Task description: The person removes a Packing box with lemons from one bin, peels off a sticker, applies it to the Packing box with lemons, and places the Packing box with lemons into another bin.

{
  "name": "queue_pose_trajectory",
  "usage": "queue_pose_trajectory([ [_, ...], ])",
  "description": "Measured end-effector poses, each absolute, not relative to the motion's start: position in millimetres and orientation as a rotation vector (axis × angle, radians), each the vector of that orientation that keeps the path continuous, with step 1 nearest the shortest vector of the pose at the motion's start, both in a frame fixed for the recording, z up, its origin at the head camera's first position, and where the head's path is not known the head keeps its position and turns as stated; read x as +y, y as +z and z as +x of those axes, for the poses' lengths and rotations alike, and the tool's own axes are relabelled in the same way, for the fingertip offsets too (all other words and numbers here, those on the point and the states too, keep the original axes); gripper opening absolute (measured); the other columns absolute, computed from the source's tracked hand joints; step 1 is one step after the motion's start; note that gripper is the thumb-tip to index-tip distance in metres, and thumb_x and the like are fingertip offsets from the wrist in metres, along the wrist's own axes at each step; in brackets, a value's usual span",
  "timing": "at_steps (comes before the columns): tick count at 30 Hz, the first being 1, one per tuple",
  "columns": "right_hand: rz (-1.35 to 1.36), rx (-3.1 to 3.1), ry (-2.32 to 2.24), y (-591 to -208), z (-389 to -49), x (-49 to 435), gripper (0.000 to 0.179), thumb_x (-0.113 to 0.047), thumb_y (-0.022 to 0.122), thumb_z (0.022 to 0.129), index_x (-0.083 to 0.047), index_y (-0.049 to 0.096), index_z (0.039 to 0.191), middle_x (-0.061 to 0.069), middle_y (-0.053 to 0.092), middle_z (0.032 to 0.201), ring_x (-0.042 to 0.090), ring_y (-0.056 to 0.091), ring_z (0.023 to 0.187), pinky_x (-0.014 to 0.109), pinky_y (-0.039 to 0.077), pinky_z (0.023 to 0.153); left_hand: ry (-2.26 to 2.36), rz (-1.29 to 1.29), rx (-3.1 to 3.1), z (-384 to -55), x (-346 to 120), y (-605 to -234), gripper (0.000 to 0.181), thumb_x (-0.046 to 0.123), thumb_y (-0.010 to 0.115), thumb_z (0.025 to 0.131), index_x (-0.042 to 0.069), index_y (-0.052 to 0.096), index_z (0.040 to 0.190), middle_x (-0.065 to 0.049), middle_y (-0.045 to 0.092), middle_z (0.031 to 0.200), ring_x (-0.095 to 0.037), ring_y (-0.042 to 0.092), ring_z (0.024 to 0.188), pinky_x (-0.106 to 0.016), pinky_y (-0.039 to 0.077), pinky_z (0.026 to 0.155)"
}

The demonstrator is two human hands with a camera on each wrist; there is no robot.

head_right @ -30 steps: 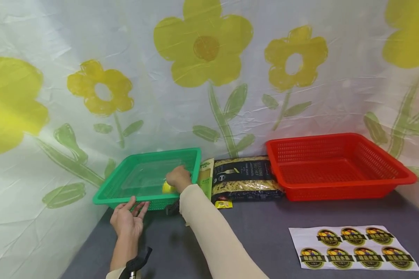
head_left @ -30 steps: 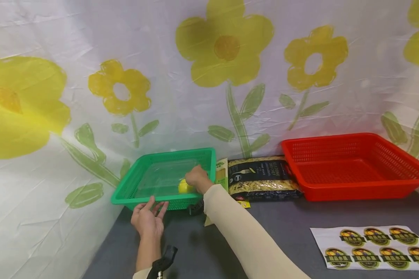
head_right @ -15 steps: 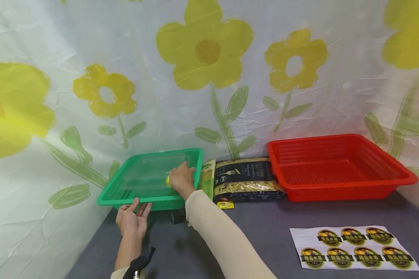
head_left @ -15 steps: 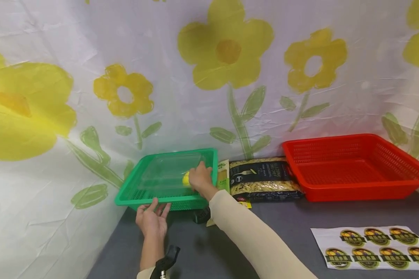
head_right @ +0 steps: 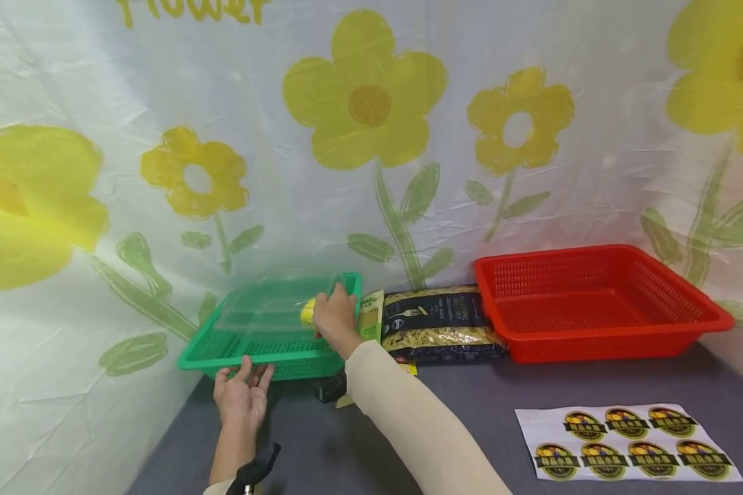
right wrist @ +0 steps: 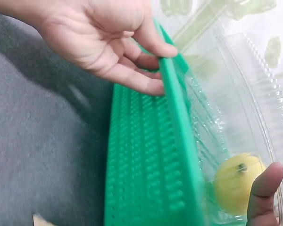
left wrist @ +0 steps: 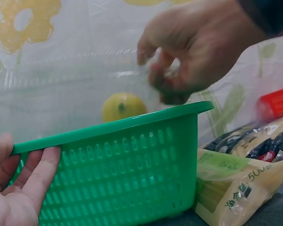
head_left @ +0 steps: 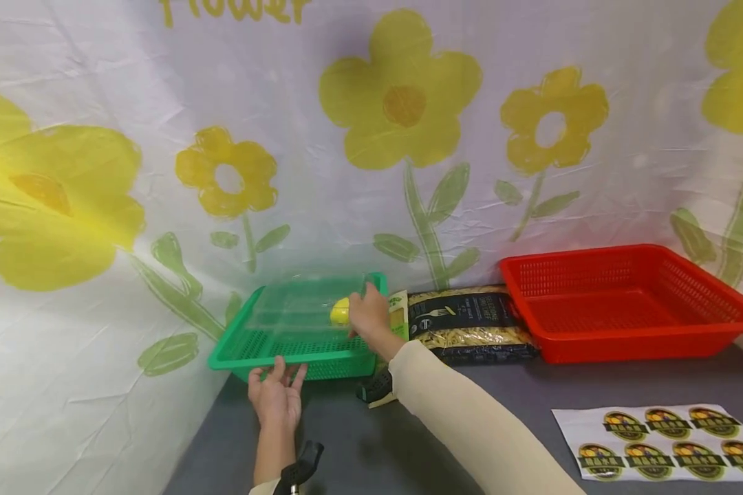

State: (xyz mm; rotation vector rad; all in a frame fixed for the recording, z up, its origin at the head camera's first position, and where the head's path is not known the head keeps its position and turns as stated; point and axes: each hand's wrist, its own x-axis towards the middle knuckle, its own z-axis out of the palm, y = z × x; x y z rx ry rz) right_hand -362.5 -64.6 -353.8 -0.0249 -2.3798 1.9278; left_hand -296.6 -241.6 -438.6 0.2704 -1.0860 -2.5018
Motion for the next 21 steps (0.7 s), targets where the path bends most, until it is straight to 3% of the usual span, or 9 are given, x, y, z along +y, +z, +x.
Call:
queue_pose_trajectory([
  [2, -0.016, -2.379, 1.925, -350, -359, -56, 0.058, -0.024, 0.039, 0.106, -0.011, 0.027, 0.161, 0.031, 0.055, 0.138, 0.027, 0.06, 0.044, 0.036, 0.051, 0.041, -2.514, 0.257, -1.085, -296, -241, -440, 0.031, 0.023, 0.058, 0.1, 0.008, 0.031, 0.105, -0.008, 0.042, 0.121, -0.022, 0.065, 0.1, -0.04, 0.057, 0.097],
  [5, 0.001, -2.356, 1.932, -343, -352, -42, 0.058, -0.024, 0.038, 0.105, -0.012, 0.028, 0.161, 0.022, 0.071, 0.102, 0.019, 0.052, 0.037, 0.036, 0.054, 0.044, -2.535, 0.245, -1.079, -295, -241, -439, 0.033, 0.024, 0.058, 0.099, 0.009, 0.03, 0.107, -0.008, 0.042, 0.123, -0.023, 0.064, 0.103, -0.042, 0.054, 0.102],
  [7, -0.005, -2.345, 1.942, -339, -348, -33, 0.058, -0.024, 0.038, 0.104, -0.013, 0.029, 0.161, 0.011, 0.063, 0.064, 0.015, 0.048, 0.034, 0.037, 0.055, 0.046, -2.556, 0.25, -1.068, -293, -243, -438, 0.032, 0.024, 0.058, 0.099, 0.01, 0.029, 0.106, -0.007, 0.043, 0.123, -0.024, 0.064, 0.101, -0.044, 0.052, 0.105],
  [8, -0.016, -2.332, 1.956, -337, -345, -29, 0.058, -0.023, 0.038, 0.104, -0.015, 0.03, 0.161, 0.008, 0.053, 0.053, 0.014, 0.046, 0.034, 0.036, 0.055, 0.045, -2.565, 0.246, -1.065, -292, -245, -438, 0.033, 0.024, 0.057, 0.099, 0.011, 0.028, 0.105, -0.007, 0.043, 0.123, -0.023, 0.065, 0.1, -0.045, 0.051, 0.105],
  [10, -0.036, -2.292, 1.99, -334, -339, -20, 0.058, -0.023, 0.039, 0.103, -0.016, 0.032, 0.16, 0.0, 0.05, 0.053, 0.013, 0.045, 0.034, 0.034, 0.055, 0.045, -2.574, 0.239, -1.066, -291, -246, -436, 0.031, 0.024, 0.055, 0.101, 0.012, 0.027, 0.104, -0.007, 0.043, 0.122, -0.023, 0.065, 0.098, -0.045, 0.051, 0.105],
  [14, -0.121, -2.243, 2.017, -323, -328, -2, 0.059, -0.024, 0.042, 0.1, -0.019, 0.037, 0.158, 0.007, 0.057, 0.063, 0.013, 0.044, 0.036, 0.03, 0.054, 0.044, -2.592, 0.195, -1.053, -290, -246, -435, 0.028, 0.022, 0.052, 0.103, 0.012, 0.026, 0.103, -0.006, 0.046, 0.116, -0.023, 0.065, 0.095, -0.043, 0.055, 0.101],
  [19, -0.152, -2.186, 2.033, -313, -315, 24, 0.06, -0.022, 0.045, 0.096, -0.02, 0.041, 0.156, 0.014, 0.067, 0.092, 0.013, 0.044, 0.038, 0.029, 0.054, 0.045, -2.593, 0.192, -1.054, -292, -241, -435, 0.024, 0.023, 0.05, 0.104, 0.012, 0.028, 0.106, -0.005, 0.049, 0.116, -0.022, 0.064, 0.097, -0.043, 0.054, 0.102],
  [21, -0.152, -2.159, 2.044, -312, -311, 35, 0.061, -0.021, 0.046, 0.094, -0.019, 0.043, 0.155, 0.011, 0.066, 0.09, 0.012, 0.043, 0.039, 0.029, 0.053, 0.045, -2.59, 0.195, -1.07, -293, -238, -436, 0.025, 0.025, 0.049, 0.104, 0.012, 0.028, 0.107, -0.005, 0.047, 0.119, -0.022, 0.062, 0.099, -0.044, 0.051, 0.106],
])
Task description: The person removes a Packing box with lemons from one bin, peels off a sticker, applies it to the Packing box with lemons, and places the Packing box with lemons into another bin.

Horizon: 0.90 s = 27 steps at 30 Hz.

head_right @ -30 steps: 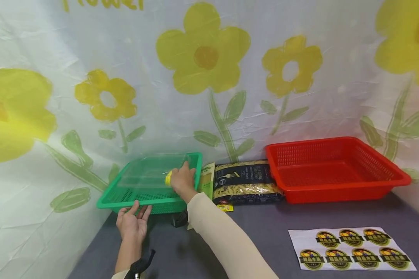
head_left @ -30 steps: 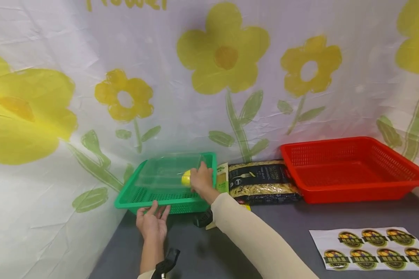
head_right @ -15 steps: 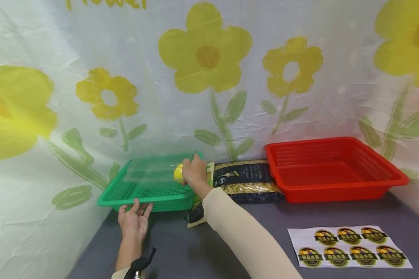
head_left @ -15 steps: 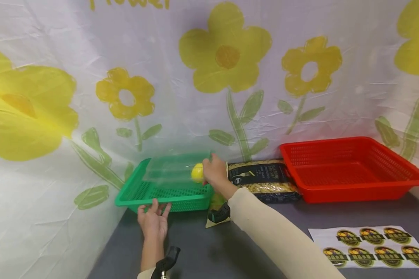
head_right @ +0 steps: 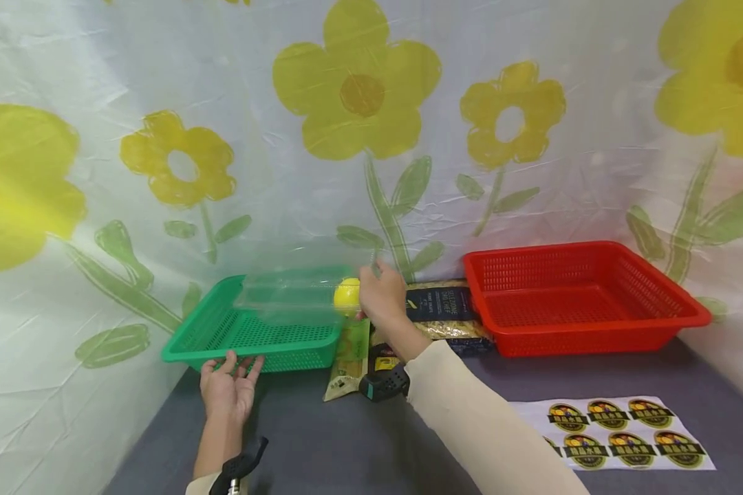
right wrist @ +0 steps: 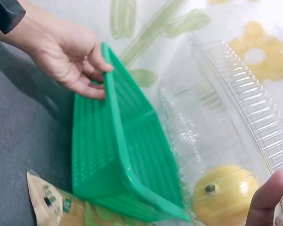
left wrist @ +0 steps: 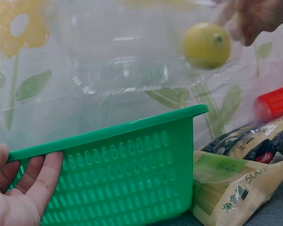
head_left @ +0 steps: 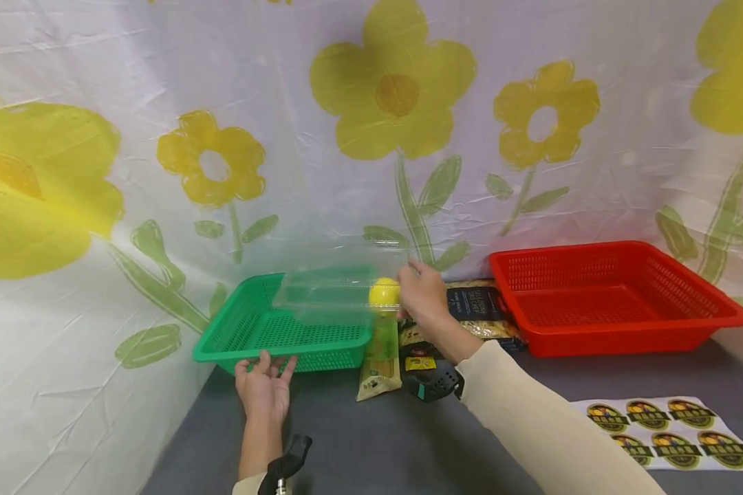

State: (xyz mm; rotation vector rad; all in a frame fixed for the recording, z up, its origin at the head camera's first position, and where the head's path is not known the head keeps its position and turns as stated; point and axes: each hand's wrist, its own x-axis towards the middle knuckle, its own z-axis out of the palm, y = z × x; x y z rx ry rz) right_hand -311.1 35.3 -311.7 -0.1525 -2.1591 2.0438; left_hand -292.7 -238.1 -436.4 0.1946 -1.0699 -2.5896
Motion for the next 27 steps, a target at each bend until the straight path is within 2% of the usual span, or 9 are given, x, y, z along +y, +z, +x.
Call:
queue_pose_trajectory([
  [3, -0.162, -2.148, 2.061, -311, -304, 52, 0.063, -0.02, 0.047, 0.092, -0.019, 0.044, 0.155, 0.006, 0.052, 0.065, 0.013, 0.042, 0.039, 0.03, 0.052, 0.046, -2.58, 0.198, -1.09, -293, -237, -438, 0.026, 0.026, 0.048, 0.104, 0.012, 0.026, 0.108, -0.004, 0.044, 0.122, -0.022, 0.061, 0.102, -0.045, 0.048, 0.11],
  [5, -0.158, -2.146, 2.064, -313, -300, 63, 0.062, -0.02, 0.046, 0.092, -0.019, 0.045, 0.154, 0.004, 0.048, 0.064, 0.014, 0.042, 0.04, 0.031, 0.053, 0.046, -2.574, 0.206, -1.097, -294, -236, -439, 0.026, 0.026, 0.048, 0.104, 0.012, 0.026, 0.108, -0.005, 0.043, 0.122, -0.022, 0.061, 0.102, -0.045, 0.047, 0.111],
  [7, -0.154, -2.16, 2.055, -315, -294, 74, 0.062, -0.02, 0.045, 0.093, -0.019, 0.044, 0.155, 0.007, 0.061, 0.083, 0.014, 0.04, 0.041, 0.031, 0.053, 0.047, -2.572, 0.211, -1.095, -294, -235, -440, 0.027, 0.026, 0.048, 0.104, 0.012, 0.026, 0.107, -0.005, 0.043, 0.122, -0.022, 0.061, 0.102, -0.046, 0.046, 0.112],
  [8, -0.151, -2.164, 2.05, -317, -291, 80, 0.061, -0.02, 0.044, 0.094, -0.018, 0.043, 0.155, 0.011, 0.065, 0.1, 0.013, 0.039, 0.043, 0.031, 0.054, 0.047, -2.575, 0.208, -1.092, -294, -235, -440, 0.027, 0.026, 0.048, 0.104, 0.012, 0.025, 0.107, -0.005, 0.042, 0.121, -0.022, 0.06, 0.102, -0.046, 0.045, 0.112],
  [11, -0.152, -2.196, 2.014, -323, -282, 96, 0.061, -0.021, 0.042, 0.096, -0.018, 0.041, 0.156, 0.014, 0.051, 0.147, 0.013, 0.035, 0.044, 0.03, 0.054, 0.046, -2.587, 0.198, -1.08, -294, -234, -441, 0.025, 0.025, 0.047, 0.104, 0.013, 0.025, 0.108, -0.004, 0.041, 0.122, -0.022, 0.06, 0.103, -0.047, 0.044, 0.113],
  [13, -0.158, -2.212, 2.004, -329, -276, 105, 0.06, -0.021, 0.042, 0.097, -0.017, 0.04, 0.157, 0.012, 0.045, 0.154, 0.013, 0.034, 0.046, 0.031, 0.054, 0.046, -2.597, 0.186, -1.071, -294, -234, -441, 0.025, 0.024, 0.047, 0.105, 0.012, 0.025, 0.11, -0.004, 0.041, 0.123, -0.022, 0.059, 0.104, -0.046, 0.044, 0.113],
  [21, -0.15, -2.236, 2.038, -349, -250, 135, 0.058, -0.019, 0.041, 0.1, -0.011, 0.039, 0.157, 0.018, 0.053, 0.138, 0.013, 0.031, 0.045, 0.029, 0.054, 0.047, -2.597, 0.191, -1.071, -292, -238, -441, 0.021, 0.023, 0.044, 0.106, 0.015, 0.025, 0.109, -0.004, 0.04, 0.124, -0.023, 0.055, 0.106, -0.042, 0.048, 0.109],
  [25, -0.134, -2.232, 2.038, -354, -238, 147, 0.056, -0.019, 0.042, 0.1, -0.01, 0.04, 0.155, 0.02, 0.056, 0.12, 0.013, 0.034, 0.046, 0.028, 0.053, 0.047, -2.614, 0.174, -1.045, -295, -238, -441, 0.022, 0.023, 0.045, 0.105, 0.015, 0.024, 0.111, -0.004, 0.037, 0.124, -0.024, 0.054, 0.109, -0.046, 0.042, 0.114],
  [27, -0.125, -2.232, 2.037, -358, -233, 153, 0.055, -0.019, 0.042, 0.101, -0.008, 0.04, 0.155, 0.016, 0.055, 0.102, 0.012, 0.034, 0.046, 0.027, 0.052, 0.046, -2.618, 0.165, -1.04, -295, -238, -441, 0.023, 0.023, 0.045, 0.105, 0.015, 0.024, 0.112, -0.004, 0.037, 0.124, -0.025, 0.054, 0.11, -0.046, 0.041, 0.116],
])
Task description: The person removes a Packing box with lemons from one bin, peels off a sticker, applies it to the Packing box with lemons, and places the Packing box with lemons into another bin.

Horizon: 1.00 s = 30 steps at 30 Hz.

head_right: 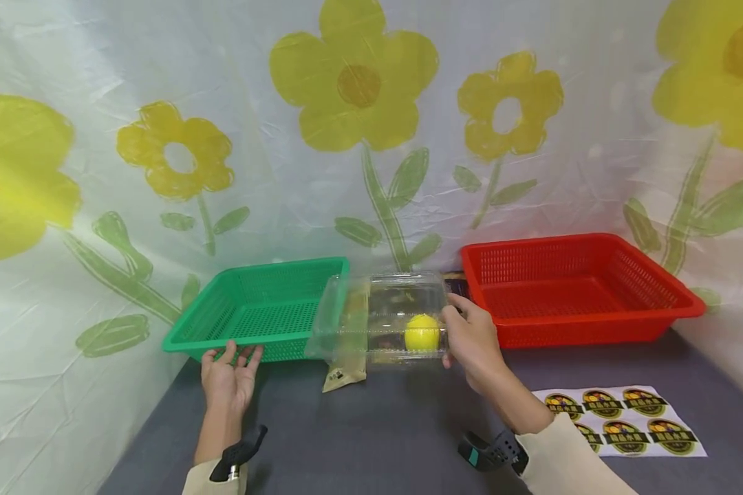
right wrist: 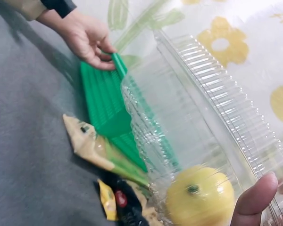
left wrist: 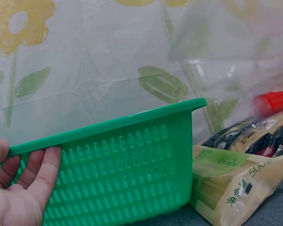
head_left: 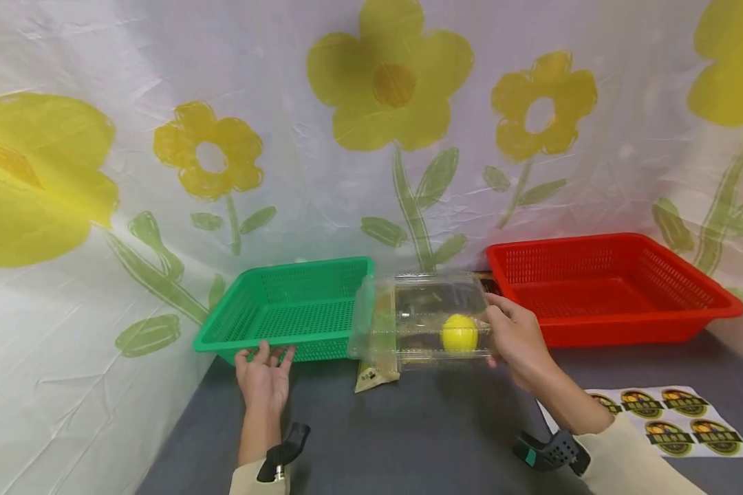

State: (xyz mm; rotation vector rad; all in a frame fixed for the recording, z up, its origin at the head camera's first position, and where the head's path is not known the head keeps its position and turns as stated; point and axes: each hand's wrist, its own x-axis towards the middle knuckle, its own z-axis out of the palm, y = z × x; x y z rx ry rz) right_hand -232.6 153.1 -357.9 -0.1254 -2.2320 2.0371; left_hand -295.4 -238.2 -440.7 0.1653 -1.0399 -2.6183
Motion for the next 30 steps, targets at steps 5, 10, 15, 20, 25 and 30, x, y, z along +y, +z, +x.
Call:
queue_pose_trajectory([
  [5, -0.151, -2.245, 2.06, -369, -217, 169, 0.056, -0.018, 0.044, 0.101, -0.008, 0.037, 0.157, 0.006, 0.044, 0.082, 0.012, 0.033, 0.045, 0.028, 0.051, 0.044, -2.631, 0.18, -1.033, -297, -236, -441, 0.023, 0.023, 0.046, 0.105, 0.015, 0.025, 0.112, -0.004, 0.038, 0.124, -0.024, 0.055, 0.108, -0.046, 0.041, 0.116],
  [10, -0.197, -2.3, 2.025, -380, -203, 183, 0.059, -0.016, 0.043, 0.101, -0.01, 0.034, 0.158, 0.013, 0.046, 0.099, 0.013, 0.032, 0.045, 0.03, 0.052, 0.044, -2.643, 0.195, -1.013, -298, -236, -440, 0.027, 0.023, 0.048, 0.104, 0.015, 0.023, 0.111, -0.004, 0.036, 0.126, -0.023, 0.054, 0.107, -0.045, 0.043, 0.114],
  [15, -0.258, -2.354, 2.006, -389, -193, 193, 0.058, -0.017, 0.042, 0.101, -0.011, 0.034, 0.159, 0.012, 0.05, 0.091, 0.014, 0.03, 0.044, 0.032, 0.052, 0.044, -2.651, 0.209, -0.995, -297, -237, -439, 0.027, 0.023, 0.048, 0.104, 0.016, 0.023, 0.11, -0.003, 0.035, 0.125, -0.023, 0.053, 0.107, -0.044, 0.044, 0.113],
  [20, -0.279, -2.349, 2.061, -398, -186, 200, 0.058, -0.015, 0.04, 0.101, -0.012, 0.034, 0.158, 0.0, 0.044, 0.061, 0.014, 0.028, 0.042, 0.034, 0.05, 0.042, -2.68, 0.2, -0.964, -296, -238, -437, 0.028, 0.023, 0.05, 0.103, 0.018, 0.023, 0.108, -0.002, 0.036, 0.124, -0.021, 0.054, 0.103, -0.043, 0.044, 0.113],
  [25, -0.288, -2.324, 2.082, -405, -181, 202, 0.059, -0.012, 0.042, 0.099, -0.011, 0.034, 0.157, -0.002, 0.037, 0.056, 0.013, 0.03, 0.041, 0.033, 0.048, 0.039, -2.689, 0.21, -0.957, -297, -237, -437, 0.026, 0.023, 0.048, 0.104, 0.017, 0.024, 0.112, -0.004, 0.035, 0.128, -0.022, 0.053, 0.107, -0.043, 0.043, 0.114],
  [30, -0.286, -2.354, 2.056, -415, -179, 202, 0.057, -0.011, 0.044, 0.098, -0.01, 0.038, 0.154, 0.012, 0.054, 0.092, 0.013, 0.034, 0.041, 0.035, 0.049, 0.04, -2.681, 0.23, -0.948, -297, -237, -438, 0.025, 0.024, 0.046, 0.105, 0.017, 0.025, 0.114, -0.003, 0.037, 0.123, -0.023, 0.051, 0.109, -0.043, 0.042, 0.115],
])
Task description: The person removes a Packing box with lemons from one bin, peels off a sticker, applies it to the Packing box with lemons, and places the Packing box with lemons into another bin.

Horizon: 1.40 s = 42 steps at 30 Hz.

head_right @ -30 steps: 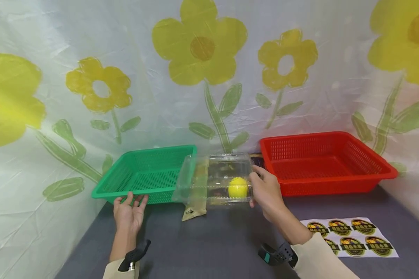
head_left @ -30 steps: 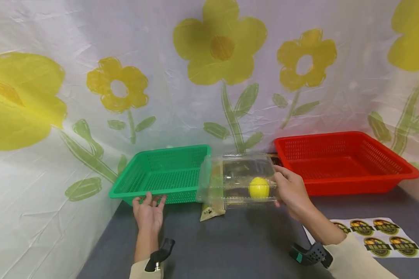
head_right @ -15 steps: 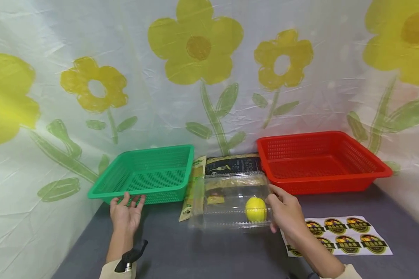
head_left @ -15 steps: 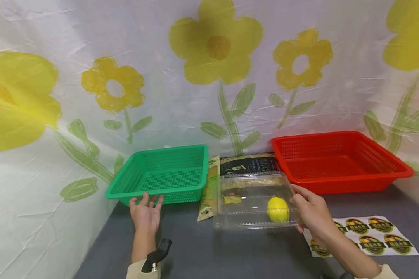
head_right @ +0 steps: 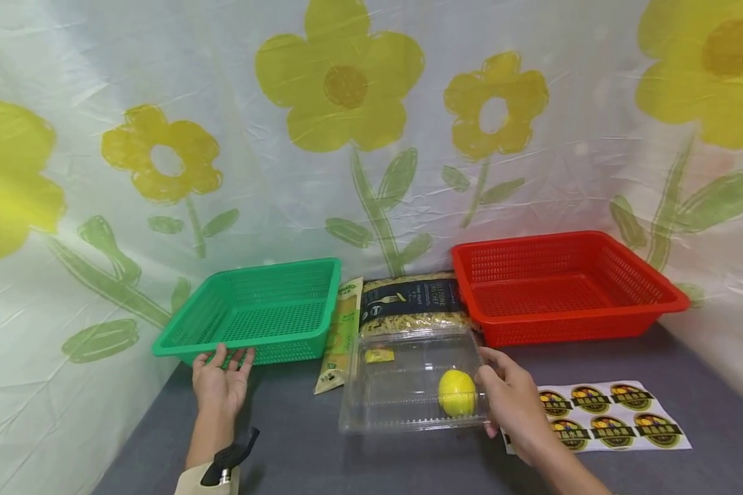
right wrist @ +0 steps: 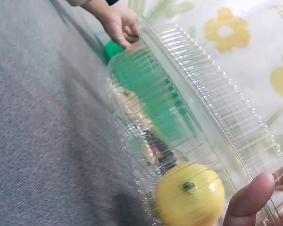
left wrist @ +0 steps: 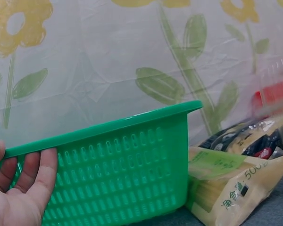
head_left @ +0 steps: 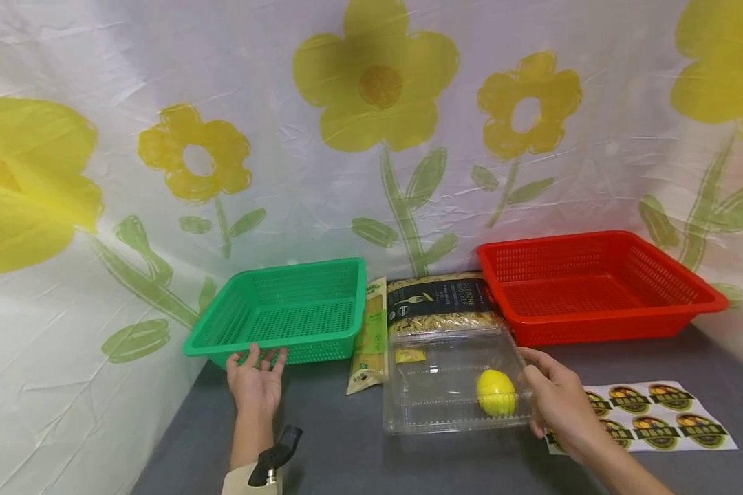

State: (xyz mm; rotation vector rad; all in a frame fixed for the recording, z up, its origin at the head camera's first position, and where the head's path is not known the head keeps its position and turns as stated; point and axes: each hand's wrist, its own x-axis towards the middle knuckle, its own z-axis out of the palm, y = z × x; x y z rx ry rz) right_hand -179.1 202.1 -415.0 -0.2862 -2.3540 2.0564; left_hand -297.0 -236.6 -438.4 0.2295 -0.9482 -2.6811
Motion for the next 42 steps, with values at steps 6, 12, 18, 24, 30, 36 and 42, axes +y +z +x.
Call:
queue_pose_trajectory([
  [6, -0.26, -2.377, 2.001, -426, -180, 201, 0.054, -0.01, 0.044, 0.096, -0.008, 0.041, 0.15, 0.018, 0.05, 0.103, 0.012, 0.037, 0.042, 0.036, 0.051, 0.038, -2.695, 0.257, -0.897, -298, -233, -435, 0.02, 0.022, 0.046, 0.105, 0.016, 0.029, 0.114, -0.004, 0.041, 0.116, -0.023, 0.052, 0.109, -0.043, 0.043, 0.114],
  [12, -0.271, -2.404, 1.977, -433, -178, 200, 0.054, -0.011, 0.047, 0.095, -0.008, 0.041, 0.148, 0.017, 0.049, 0.1, 0.013, 0.041, 0.044, 0.045, 0.057, 0.043, -2.702, 0.294, -0.866, -295, -232, -432, 0.019, 0.022, 0.049, 0.105, 0.016, 0.031, 0.106, -0.004, 0.042, 0.111, -0.022, 0.051, 0.106, -0.043, 0.04, 0.116],
  [18, -0.253, -2.403, 1.995, -437, -177, 203, 0.054, -0.011, 0.051, 0.094, -0.009, 0.042, 0.147, 0.013, 0.047, 0.085, 0.015, 0.042, 0.044, 0.046, 0.057, 0.043, -2.711, 0.324, -0.816, -292, -229, -430, 0.023, 0.023, 0.05, 0.106, 0.018, 0.027, 0.102, -0.002, 0.04, 0.108, -0.02, 0.049, 0.103, -0.04, 0.042, 0.114],
  [24, -0.225, -2.377, 2.04, -438, -178, 207, 0.053, -0.01, 0.049, 0.096, -0.01, 0.041, 0.148, 0.014, 0.047, 0.084, 0.015, 0.042, 0.047, 0.045, 0.057, 0.044, -2.689, 0.32, -0.839, -295, -223, -431, 0.018, 0.021, 0.046, 0.107, 0.018, 0.029, 0.11, -0.002, 0.035, 0.11, -0.019, 0.045, 0.104, -0.036, 0.047, 0.106],
  [30, -0.175, -2.351, 2.084, -442, -179, 210, 0.054, -0.01, 0.053, 0.096, -0.007, 0.04, 0.149, 0.013, 0.049, 0.086, 0.014, 0.043, 0.048, 0.043, 0.058, 0.045, -2.701, 0.329, -0.83, -295, -216, -432, 0.018, 0.02, 0.048, 0.107, 0.017, 0.031, 0.102, -0.003, 0.037, 0.106, -0.022, 0.048, 0.098, -0.035, 0.05, 0.097],
  [36, -0.157, -2.348, 2.116, -445, -178, 216, 0.059, -0.019, 0.063, 0.097, -0.007, 0.039, 0.15, 0.013, 0.052, 0.086, 0.016, 0.047, 0.047, 0.041, 0.056, 0.043, -2.525, 0.394, -0.897, -294, -196, -432, 0.022, 0.012, 0.048, 0.106, 0.015, 0.027, 0.113, -0.005, 0.037, 0.113, -0.021, 0.047, 0.09, -0.03, 0.053, 0.084],
  [42, -0.099, -2.328, 2.147, -444, -178, 221, 0.058, -0.023, 0.068, 0.097, -0.008, 0.04, 0.145, 0.008, 0.052, 0.073, 0.015, 0.044, 0.044, 0.036, 0.05, 0.038, -2.276, 0.52, -0.981, -296, -174, -428, 0.029, 0.006, 0.052, 0.102, 0.014, 0.025, 0.109, -0.007, 0.04, 0.104, -0.02, 0.046, 0.076, -0.028, 0.051, 0.066],
])
